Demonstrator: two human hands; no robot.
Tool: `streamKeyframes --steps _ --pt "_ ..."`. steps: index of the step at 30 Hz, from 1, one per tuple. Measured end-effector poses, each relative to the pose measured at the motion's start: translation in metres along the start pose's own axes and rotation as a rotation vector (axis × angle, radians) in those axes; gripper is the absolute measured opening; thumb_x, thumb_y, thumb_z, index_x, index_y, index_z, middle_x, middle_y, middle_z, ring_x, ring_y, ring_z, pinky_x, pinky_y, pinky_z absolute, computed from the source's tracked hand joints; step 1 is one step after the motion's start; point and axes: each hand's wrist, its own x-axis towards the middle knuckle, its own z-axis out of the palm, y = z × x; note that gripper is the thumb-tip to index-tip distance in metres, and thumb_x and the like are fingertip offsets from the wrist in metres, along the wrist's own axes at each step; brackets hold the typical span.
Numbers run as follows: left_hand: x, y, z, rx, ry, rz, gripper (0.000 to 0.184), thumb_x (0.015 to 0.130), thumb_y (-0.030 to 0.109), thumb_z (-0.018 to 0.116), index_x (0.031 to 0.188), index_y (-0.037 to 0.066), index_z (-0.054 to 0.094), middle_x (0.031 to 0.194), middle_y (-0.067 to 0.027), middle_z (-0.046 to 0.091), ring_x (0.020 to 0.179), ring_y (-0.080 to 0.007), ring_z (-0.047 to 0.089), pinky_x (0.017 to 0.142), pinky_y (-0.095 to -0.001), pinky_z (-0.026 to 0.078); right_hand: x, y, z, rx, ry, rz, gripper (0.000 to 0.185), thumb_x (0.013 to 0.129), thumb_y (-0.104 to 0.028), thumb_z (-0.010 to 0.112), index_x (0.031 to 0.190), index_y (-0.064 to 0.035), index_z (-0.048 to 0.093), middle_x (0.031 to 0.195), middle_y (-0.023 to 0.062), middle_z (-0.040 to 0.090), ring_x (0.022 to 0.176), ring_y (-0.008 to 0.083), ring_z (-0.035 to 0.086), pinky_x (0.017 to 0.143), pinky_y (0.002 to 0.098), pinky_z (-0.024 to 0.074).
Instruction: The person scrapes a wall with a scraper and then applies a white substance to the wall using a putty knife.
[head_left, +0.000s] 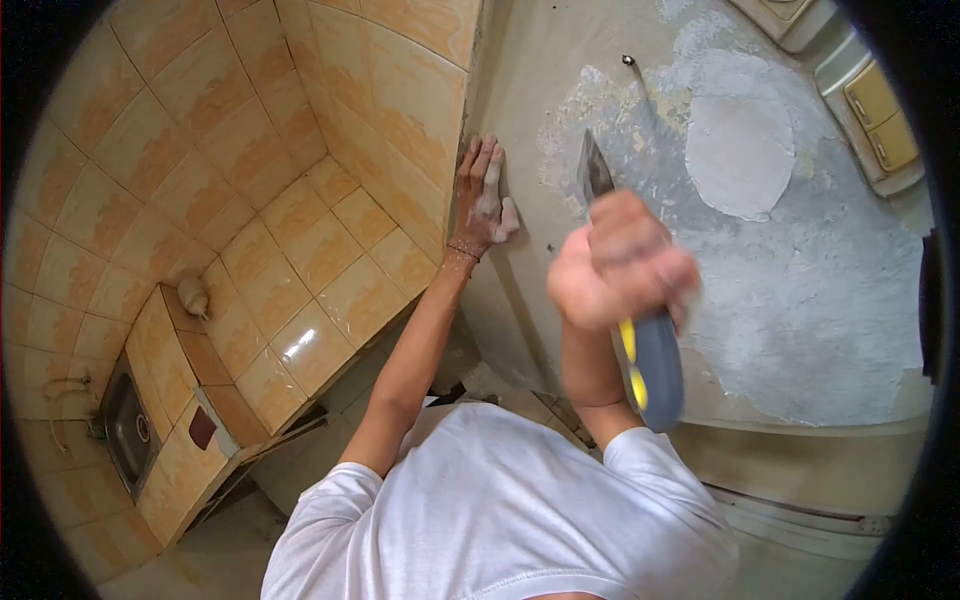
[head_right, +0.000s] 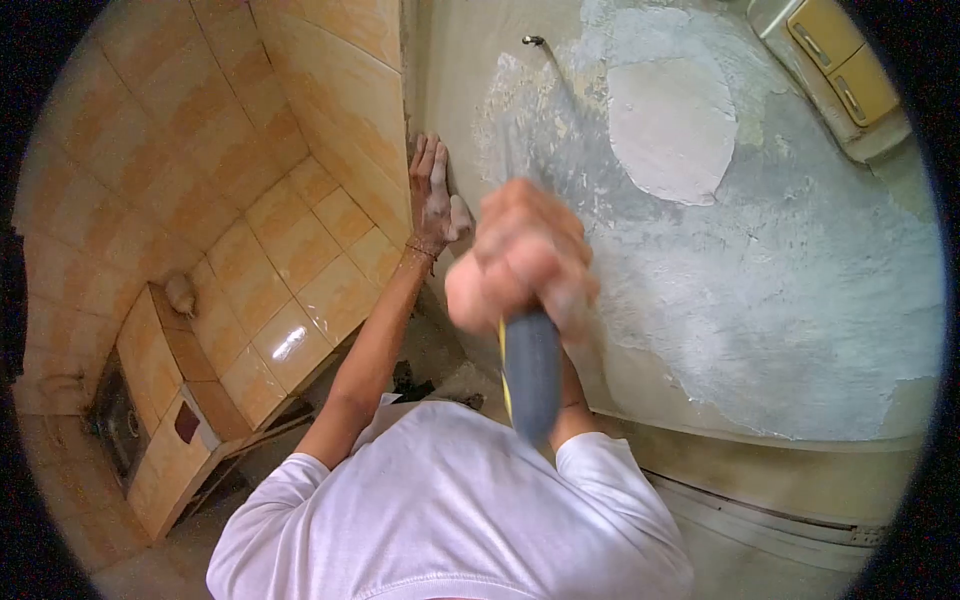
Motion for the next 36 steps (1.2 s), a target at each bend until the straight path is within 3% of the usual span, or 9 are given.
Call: streamKeyframes --steps 4,7,17,20,22,30,32,34,36 --pt "-0.001 0.0 -0.001 0.016 -0.051 -0.075 0.067 0.08 0.026 0.044 0.139 -0.004 0.036 0.146 -0.0189 0.033 0.134 -0.0417 0.029 0.112 -0.0492 0.025 -0.008 0.002 0.002 -0.422 -0.033 0.204 0.034 0.095 -0.013 0.044 0.062 -0.011 0.035 0.049 -0.0001 0.042 0.038 0.0117 0.037 0.04 0.0272 0.0341" --pt "0.001 0.002 -0.001 0.04 -0.021 -0.01 0.067 0.08 0.026 0.043 0.14 -0.003 0.035 0.146 -0.0193 0.033 0.134 -0.0423 0.029 0.111 -0.0497 0.025 0.009 -0.022 0.008 0.17 0.027 -0.134 0.029 0.093 -0.004 0.043 0.065 -0.0078 0.037 0.048 0.0008 0.038 0.037 0.0105 0.036 0.034 0.0272 0.0281" --pt "-0.003 0.005 -0.002 0.098 -0.059 0.001 0.068 0.079 0.024 0.044 0.14 -0.003 0.034 0.146 -0.0205 0.033 0.134 -0.0421 0.029 0.111 -0.0501 0.024 -0.01 0.003 0.012 0.059 -0.108 -0.083 0.026 0.089 0.001 0.046 0.068 -0.0074 0.033 0.045 -0.0005 0.036 0.033 0.0101 0.03 0.032 0.0275 0.0284" --pt "-0.002 0.022 0.0 -0.548 0.074 -0.464 0.07 0.077 0.023 0.043 0.14 -0.004 0.034 0.145 -0.0206 0.033 0.134 -0.0419 0.028 0.112 -0.0496 0.024 -0.022 -0.005 0.005 -0.067 -0.142 -0.098 0.018 0.089 -0.002 0.045 0.072 -0.0063 0.038 0.043 0.0005 0.036 0.032 0.0097 0.03 0.032 0.0267 0.029" --pt "0.002 0.007 -0.008 0.102 -0.075 -0.032 0.069 0.079 0.024 0.049 0.14 -0.004 0.034 0.145 -0.019 0.034 0.135 -0.0407 0.028 0.112 -0.0489 0.025 -0.016 -0.033 -0.01 0.185 -0.145 -0.008 0.019 0.076 0.011 0.053 0.076 -0.0018 0.039 0.052 0.0014 0.038 0.042 0.0177 0.041 0.039 0.0298 0.0368" --pt "0.014 0.019 -0.014 -0.013 0.01 0.011 0.057 0.088 0.015 0.049 0.142 0.001 0.034 0.147 -0.0126 0.033 0.137 -0.0341 0.028 0.113 -0.0452 0.026 -0.023 -0.023 -0.004 0.185 -0.352 -0.06 0.019 0.072 0.003 0.061 0.068 -0.0032 0.044 0.05 0.0029 0.044 0.04 0.0169 0.04 0.037 0.0287 0.0306" --pt "0.006 0.014 -0.01 0.032 -0.032 -0.021 0.059 0.089 0.022 0.046 0.142 0.0 0.033 0.147 -0.0146 0.033 0.136 -0.0362 0.028 0.113 -0.0465 0.025 -0.044 -0.009 -0.013 0.366 -0.395 0.338 0.015 0.074 0.003 0.059 0.07 -0.003 0.046 0.05 0.0025 0.043 0.039 0.0171 0.041 0.037 0.0294 0.0334" --pt "0.003 0.005 -0.008 0.084 -0.062 -0.028 0.063 0.089 0.03 0.044 0.143 -0.001 0.032 0.147 -0.0165 0.033 0.136 -0.0383 0.028 0.113 -0.0479 0.024 -0.028 -0.007 -0.011 0.125 -0.418 -0.104 0.022 0.088 -0.005 0.053 0.069 -0.0044 0.043 0.047 0.0008 0.037 0.035 0.0149 0.035 0.039 0.0282 0.0379" --pt "0.001 0.005 -0.006 0.063 -0.06 -0.029 0.07 0.085 0.037 0.042 0.142 -0.003 0.032 0.146 -0.0194 0.032 0.135 -0.0413 0.028 0.112 -0.0494 0.023 -0.007 -0.039 -0.011 0.127 -0.293 -0.033 0.027 0.09 -0.007 0.052 0.067 -0.006 0.039 0.046 0.0009 0.037 0.035 0.0142 0.035 0.04 0.028 0.038"
